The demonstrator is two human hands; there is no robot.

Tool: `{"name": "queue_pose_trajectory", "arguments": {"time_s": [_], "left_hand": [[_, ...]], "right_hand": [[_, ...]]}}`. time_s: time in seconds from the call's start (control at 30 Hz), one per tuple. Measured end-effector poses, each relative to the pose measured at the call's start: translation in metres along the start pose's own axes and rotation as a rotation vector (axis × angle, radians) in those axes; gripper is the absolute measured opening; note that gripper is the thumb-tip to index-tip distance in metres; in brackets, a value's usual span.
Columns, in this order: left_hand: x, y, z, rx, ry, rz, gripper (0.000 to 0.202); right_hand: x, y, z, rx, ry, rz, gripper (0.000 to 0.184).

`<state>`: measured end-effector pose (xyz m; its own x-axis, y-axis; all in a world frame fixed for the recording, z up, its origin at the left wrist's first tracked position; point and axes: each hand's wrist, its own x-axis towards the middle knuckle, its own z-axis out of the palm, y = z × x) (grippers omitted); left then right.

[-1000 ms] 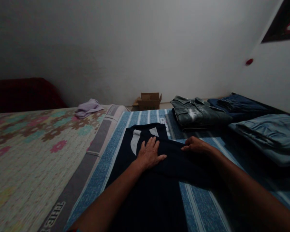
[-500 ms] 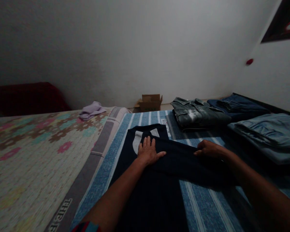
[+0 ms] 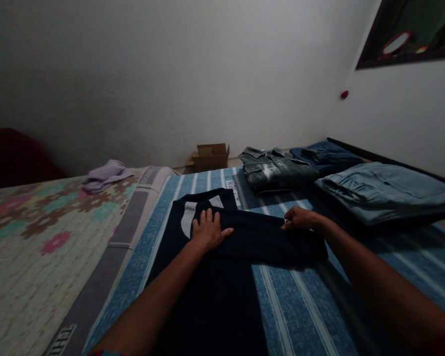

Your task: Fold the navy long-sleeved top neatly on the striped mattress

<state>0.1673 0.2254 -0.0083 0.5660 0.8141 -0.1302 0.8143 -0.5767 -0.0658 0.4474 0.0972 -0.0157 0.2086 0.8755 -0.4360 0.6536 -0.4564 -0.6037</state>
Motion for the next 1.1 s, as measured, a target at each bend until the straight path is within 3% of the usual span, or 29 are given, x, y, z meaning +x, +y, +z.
{"name": "queue_pose_trajectory", "arguments": {"time_s": [0.1,0.2,0.33,0.47,0.67,0.8,0.9,1.1], "left_hand": [[-0.011,0.031,-0.004,-0.009,0.066,0.211,0.063],[-0.02,0.067,0.0,-0.099,0.046,0.394,0.062],[-0.021,0.093,0.013,-0.132,-0.001,0.424,0.074],[-0.015,0.095,0.023,-0.103,-0.005,0.411,0.079],[-0.012,0.094,0.024,-0.084,-0.044,0.399,0.088],[-0.014,0.094,0.022,-0.096,-0.038,0.411,0.093],[-0.015,0.094,0.02,-0.109,-0.047,0.42,0.095],[-0.017,0.096,0.017,-0.143,-0.066,0.414,0.098]], "right_hand": [[-0.002,-0.001,0.001,0.034,-0.005,0.002,0.021],[-0.006,-0.002,-0.001,0.053,-0.032,0.003,0.023],[-0.015,-0.001,-0.008,0.027,-0.036,-0.008,0.043],[-0.026,0.002,-0.013,-0.021,-0.01,0.008,0.062],[-0.033,0.014,-0.006,0.169,-0.06,0.084,0.024],[-0.034,0.023,-0.001,0.285,-0.057,0.1,0.019],[-0.036,0.027,0.001,0.363,-0.034,0.112,0.025],[-0.06,0.032,0.003,0.498,0.066,0.121,0.06]]}}
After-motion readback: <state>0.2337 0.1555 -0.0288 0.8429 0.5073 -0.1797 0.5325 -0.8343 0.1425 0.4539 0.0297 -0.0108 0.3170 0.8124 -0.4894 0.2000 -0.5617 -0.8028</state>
